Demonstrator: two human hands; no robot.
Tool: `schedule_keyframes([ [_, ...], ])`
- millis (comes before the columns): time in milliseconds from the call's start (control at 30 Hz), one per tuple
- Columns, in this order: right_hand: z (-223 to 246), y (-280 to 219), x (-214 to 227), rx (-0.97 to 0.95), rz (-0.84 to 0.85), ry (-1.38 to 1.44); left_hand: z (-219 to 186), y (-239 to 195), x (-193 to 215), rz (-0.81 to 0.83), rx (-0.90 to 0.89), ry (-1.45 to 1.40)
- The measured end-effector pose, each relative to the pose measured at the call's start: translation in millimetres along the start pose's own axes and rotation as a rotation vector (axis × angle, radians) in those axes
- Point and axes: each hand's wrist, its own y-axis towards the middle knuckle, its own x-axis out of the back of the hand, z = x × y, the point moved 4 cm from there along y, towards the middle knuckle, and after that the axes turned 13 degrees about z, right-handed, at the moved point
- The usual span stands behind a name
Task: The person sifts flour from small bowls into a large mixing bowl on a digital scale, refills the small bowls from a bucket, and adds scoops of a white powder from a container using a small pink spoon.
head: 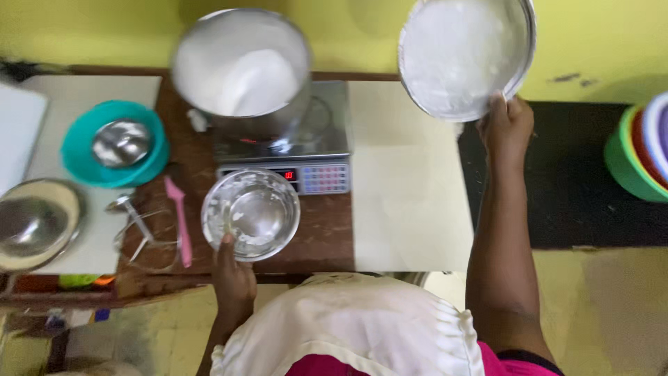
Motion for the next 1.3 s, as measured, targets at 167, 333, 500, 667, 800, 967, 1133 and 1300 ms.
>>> schedule_keyframes([
  [167, 98, 53, -128, 0.549, 0.198, -0.213, 48, -18, 23, 0.012, 0.107, 0.009],
  [333, 142, 80, -251, 0.348, 0.217, -0.532, 64, -24, 63, -0.025, 0.042, 0.037],
  [500, 140, 80, -300, 0.201, 0.297, -0.716, 59, -17, 101, -0.013, 0.051, -0.005],
  [667, 114, 80, -313, 0.327, 0.202, -0.911, 57, -7, 109, 0.093, 0.141, -0.135],
  [800, 115, 55, -295, 0.480, 0.073, -0.887, 76, 8, 80, 0.038, -0.180, -0.101],
  [967, 143, -75, -237, 0.765, 0.128, -0.551, 101, 18, 21, 0.166, -0.213, -0.238],
  [1133, 19, -172, -213, 0.033, 0.521, 0.038, 25, 74, -17, 0.432, -0.064, -0.531],
  [1300, -53, -274, -159, -0.396, 0.460, 0.566, -96, 102, -82, 0.812, 0.172, -0.818],
])
